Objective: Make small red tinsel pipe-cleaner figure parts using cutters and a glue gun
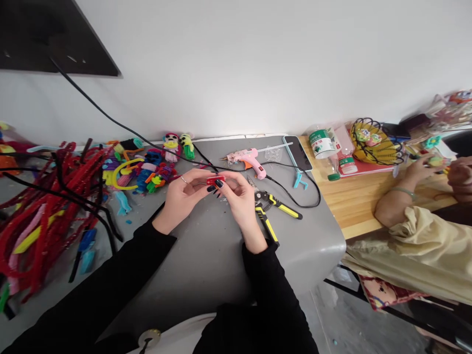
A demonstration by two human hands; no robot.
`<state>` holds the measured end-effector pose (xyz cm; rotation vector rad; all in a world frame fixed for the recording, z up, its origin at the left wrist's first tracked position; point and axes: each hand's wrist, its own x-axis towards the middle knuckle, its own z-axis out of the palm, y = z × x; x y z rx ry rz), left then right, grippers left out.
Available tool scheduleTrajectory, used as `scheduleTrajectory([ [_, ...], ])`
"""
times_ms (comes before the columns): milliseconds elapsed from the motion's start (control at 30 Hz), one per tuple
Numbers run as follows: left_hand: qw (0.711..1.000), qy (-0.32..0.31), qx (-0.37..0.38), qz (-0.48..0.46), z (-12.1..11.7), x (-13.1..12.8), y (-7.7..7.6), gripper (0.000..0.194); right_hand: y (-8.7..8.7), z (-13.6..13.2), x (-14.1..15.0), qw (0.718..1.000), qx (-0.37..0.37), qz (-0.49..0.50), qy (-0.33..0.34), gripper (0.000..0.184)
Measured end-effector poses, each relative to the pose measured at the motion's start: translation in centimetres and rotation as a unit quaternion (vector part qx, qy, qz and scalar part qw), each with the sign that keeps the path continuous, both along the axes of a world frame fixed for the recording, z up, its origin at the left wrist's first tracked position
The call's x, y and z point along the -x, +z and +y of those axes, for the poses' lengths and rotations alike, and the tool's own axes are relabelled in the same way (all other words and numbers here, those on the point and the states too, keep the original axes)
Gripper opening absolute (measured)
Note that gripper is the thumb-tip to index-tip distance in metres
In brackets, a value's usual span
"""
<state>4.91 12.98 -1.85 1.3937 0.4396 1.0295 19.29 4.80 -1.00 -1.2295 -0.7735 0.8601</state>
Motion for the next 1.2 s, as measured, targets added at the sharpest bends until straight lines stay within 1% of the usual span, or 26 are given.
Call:
scheduleTrajectory([
  [100,0.999,0.016,-0.035,0.002,0.0,0.0,-0.1,0.019,-0.1,0.0,0.2,1.0,-0.01,-0.017,-0.011,0.036],
  [167,0.998,0.028,-0.048,0.006,0.1,0.1,-0.1,0.018,-0.1,-0.1,0.2,1.0,-0.016,-0.014,-0.015,0.034],
  [333,0.997,0.045,-0.053,0.012,0.0,-0.1,-0.1,0.028,-0.2,-0.4,-0.1,0.998,-0.008,0.061,0.027,0.03],
  [400,0.997,0.049,-0.052,0.017,-0.1,-0.1,-0.2,0.029,-0.2,-0.4,-0.3,0.996,-0.004,0.084,0.04,0.029],
  [500,0.998,0.05,-0.049,0.01,-0.1,-0.3,-0.3,0.026,-0.3,-0.4,-0.4,0.995,0.0,0.086,0.043,0.03],
  [633,0.998,0.049,-0.035,0.004,-0.1,-0.5,-0.5,0.027,-0.7,-0.4,-0.7,0.997,0.002,0.064,0.032,0.034],
  [767,0.999,0.041,-0.006,0.013,-0.2,-0.8,-0.4,0.031,-0.7,-0.3,-0.7,0.999,0.004,0.037,0.033,0.034],
  [833,0.999,0.03,0.016,0.011,-0.2,-0.9,-0.3,0.031,-0.7,-0.2,-0.5,1.0,0.003,-0.004,0.02,0.034],
  [900,0.999,0.023,0.034,0.002,-0.2,-0.9,-0.3,0.033,-0.8,-0.2,-0.3,0.997,-0.013,-0.072,-0.018,0.033],
  [967,0.999,0.026,0.042,-0.006,0.0,-1.0,-0.5,0.035,-1.0,-0.2,0.0,0.983,-0.05,-0.158,-0.081,0.032],
  [1000,0.999,0.031,0.044,-0.007,0.1,-1.0,-0.8,0.035,-1.0,-0.4,0.1,0.968,-0.075,-0.205,-0.122,0.031],
  [1067,0.998,0.043,0.047,-0.005,0.5,-1.0,-1.4,0.036,-0.6,-0.7,0.7,0.924,-0.128,-0.294,-0.207,0.025],
  [1100,0.998,0.05,0.045,-0.003,0.6,-1.1,-1.7,0.036,-0.1,-0.9,1.1,0.9,-0.153,-0.335,-0.235,0.022],
  [1133,0.997,0.057,0.042,0.001,0.8,-1.1,-2.1,0.036,0.6,-1.0,1.8,0.877,-0.177,-0.372,-0.246,0.019],
  [1167,0.997,0.063,0.036,0.006,1.0,-1.1,-2.5,0.036,1.6,-1.0,2.7,0.861,-0.199,-0.407,-0.231,0.018],
  [1200,0.997,0.067,0.029,0.011,1.1,-1.2,-2.9,0.036,2.7,-0.7,3.8,0.852,-0.219,-0.437,-0.188,0.021],
])
